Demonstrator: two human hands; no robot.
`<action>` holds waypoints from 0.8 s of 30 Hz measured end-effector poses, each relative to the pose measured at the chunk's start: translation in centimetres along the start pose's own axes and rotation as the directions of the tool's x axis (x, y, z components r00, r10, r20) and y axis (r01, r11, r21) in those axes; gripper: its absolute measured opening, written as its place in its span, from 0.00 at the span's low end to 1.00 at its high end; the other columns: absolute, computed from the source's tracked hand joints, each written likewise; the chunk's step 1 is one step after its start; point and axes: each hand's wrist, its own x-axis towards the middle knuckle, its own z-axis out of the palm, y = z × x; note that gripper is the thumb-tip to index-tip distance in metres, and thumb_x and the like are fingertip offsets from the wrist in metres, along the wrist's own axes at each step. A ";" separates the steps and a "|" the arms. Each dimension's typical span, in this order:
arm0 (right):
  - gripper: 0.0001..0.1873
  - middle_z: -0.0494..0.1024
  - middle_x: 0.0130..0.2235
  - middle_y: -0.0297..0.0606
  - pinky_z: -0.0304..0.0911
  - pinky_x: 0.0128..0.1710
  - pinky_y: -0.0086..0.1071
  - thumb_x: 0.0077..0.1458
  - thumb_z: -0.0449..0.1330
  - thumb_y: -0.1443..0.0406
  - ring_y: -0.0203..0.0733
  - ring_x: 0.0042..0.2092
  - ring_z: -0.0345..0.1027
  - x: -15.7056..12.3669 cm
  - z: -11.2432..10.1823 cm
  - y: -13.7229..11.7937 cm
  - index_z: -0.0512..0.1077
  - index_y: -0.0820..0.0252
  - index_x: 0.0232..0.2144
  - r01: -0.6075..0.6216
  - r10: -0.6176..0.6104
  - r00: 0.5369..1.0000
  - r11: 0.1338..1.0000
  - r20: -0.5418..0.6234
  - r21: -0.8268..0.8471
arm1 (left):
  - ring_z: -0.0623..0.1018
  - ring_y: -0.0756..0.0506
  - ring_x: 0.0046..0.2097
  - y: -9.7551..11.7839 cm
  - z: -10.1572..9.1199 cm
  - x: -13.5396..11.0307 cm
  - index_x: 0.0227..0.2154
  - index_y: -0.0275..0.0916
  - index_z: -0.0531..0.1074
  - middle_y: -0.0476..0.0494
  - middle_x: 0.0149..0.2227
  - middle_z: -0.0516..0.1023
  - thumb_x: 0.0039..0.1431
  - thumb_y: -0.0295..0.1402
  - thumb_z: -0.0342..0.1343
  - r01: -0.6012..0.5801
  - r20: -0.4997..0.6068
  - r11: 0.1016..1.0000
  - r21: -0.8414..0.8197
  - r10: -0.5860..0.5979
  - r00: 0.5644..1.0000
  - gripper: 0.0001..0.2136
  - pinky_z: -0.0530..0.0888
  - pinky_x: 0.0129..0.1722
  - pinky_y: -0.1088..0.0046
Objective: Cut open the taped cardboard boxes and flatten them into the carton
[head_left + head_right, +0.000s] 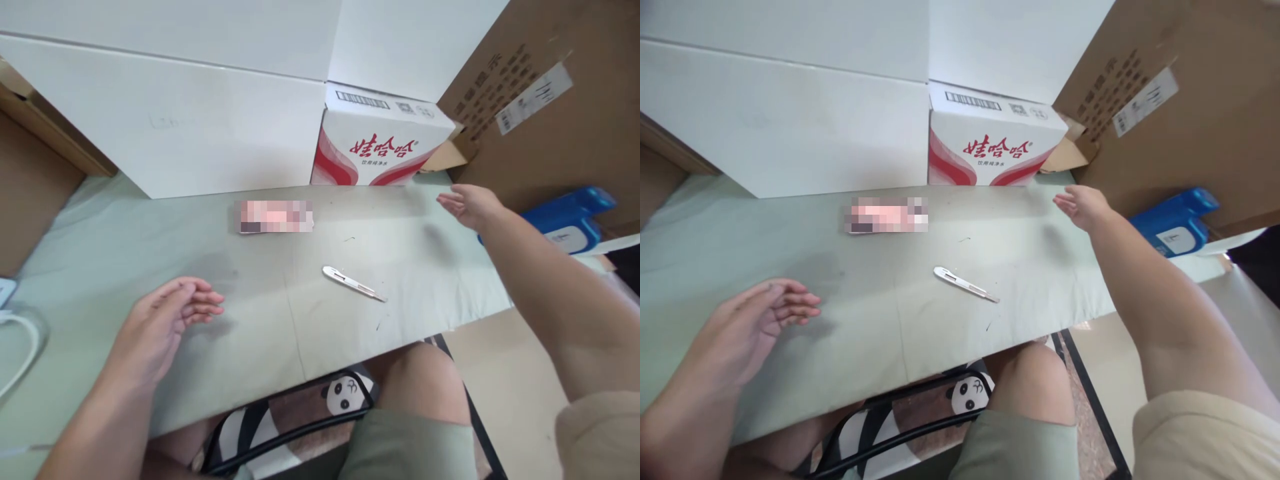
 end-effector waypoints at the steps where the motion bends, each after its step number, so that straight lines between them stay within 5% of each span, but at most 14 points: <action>1: 0.09 0.78 0.33 0.43 0.77 0.41 0.33 0.63 0.60 0.69 0.40 0.39 0.78 -0.5 0.7 0.3 0.66 0.55 0.30 -0.046 0.046 0.999 0.999 0.004 -0.004 | 0.79 0.43 0.26 0.0 -0.2 0.1 0.24 0.41 0.79 0.41 0.25 0.83 0.34 0.57 0.74 0.008 -0.002 1.000 -0.001 -0.008 1.000 0.25 0.76 0.24 0.72; 8: 0.06 0.80 0.34 0.44 0.78 0.35 0.31 0.62 0.58 0.73 0.39 0.37 0.79 -6.9 4.4 -0.2 0.68 0.57 0.34 -0.165 0.169 0.984 0.983 0.058 -0.077 | 0.80 0.44 0.25 1.4 -1.2 -1.3 0.25 0.41 0.78 0.42 0.25 0.82 0.39 0.48 0.73 -0.068 -0.024 0.994 -0.086 0.066 0.998 0.18 0.76 0.24 0.73; 12: 0.06 0.80 0.33 0.42 0.78 0.33 0.32 0.57 0.65 0.70 0.39 0.32 0.77 -11.9 9.5 -3.8 0.70 0.58 0.32 -0.020 0.057 0.970 0.987 0.237 -0.157 | 0.79 0.47 0.23 2.6 -1.8 -3.0 0.22 0.40 0.74 0.46 0.24 0.81 0.34 0.38 0.72 -0.159 -0.081 0.969 -0.189 0.146 0.986 0.14 0.74 0.23 0.76; 14: 0.07 0.81 0.33 0.41 0.77 0.34 0.33 0.54 0.68 0.70 0.38 0.32 0.77 -15.3 13.7 -5.7 0.72 0.58 0.33 0.113 -0.039 0.922 0.979 0.385 -0.171 | 0.79 0.48 0.23 3.1 -2.6 -3.7 0.22 0.40 0.72 0.48 0.25 0.82 0.33 0.36 0.70 -0.169 -0.078 0.953 -0.254 0.154 0.985 0.13 0.73 0.24 0.77; 16: 0.08 0.81 0.33 0.39 0.76 0.34 0.34 0.52 0.69 0.70 0.39 0.32 0.76 -19.3 18.6 -7.5 0.74 0.58 0.34 0.257 -0.132 0.829 0.953 0.544 -0.159 | 0.79 0.49 0.24 3.4 -3.7 -4.2 0.22 0.39 0.70 0.48 0.26 0.82 0.35 0.35 0.68 -0.211 -0.083 0.932 -0.295 0.195 0.977 0.12 0.73 0.25 0.77; 21: 0.08 0.82 0.37 0.38 0.76 0.45 0.40 0.51 0.67 0.70 0.40 0.35 0.75 -29.8 31.8 -11.8 0.78 0.57 0.36 0.575 -0.327 0.502 0.818 0.801 -0.026 | 0.78 0.50 0.24 3.7 -6.6 -5.0 0.22 0.39 0.67 0.48 0.28 0.82 0.39 0.34 0.65 -0.278 -0.111 0.887 -0.370 0.255 0.961 0.11 0.71 0.26 0.77; 22: 0.09 0.82 0.43 0.39 0.75 0.50 0.41 0.51 0.66 0.71 0.40 0.38 0.76 -31.8 34.2 -12.7 0.79 0.56 0.37 0.643 -0.388 0.421 0.765 0.820 0.032 | 0.78 0.50 0.24 3.7 -7.1 -5.0 0.23 0.40 0.67 0.49 0.28 0.81 0.40 0.34 0.64 -0.288 -0.122 0.878 -0.383 0.261 0.958 0.10 0.71 0.26 0.76; 24: 0.12 0.77 0.54 0.44 0.74 0.53 0.42 0.55 0.61 0.71 0.42 0.44 0.77 -35.7 38.5 -14.3 0.79 0.58 0.41 0.823 -0.551 0.139 0.526 0.823 0.213 | 0.78 0.51 0.24 3.8 -8.0 -5.0 0.23 0.40 0.67 0.49 0.28 0.81 0.41 0.34 0.63 -0.314 -0.159 0.860 -0.403 0.272 0.949 0.09 0.71 0.27 0.76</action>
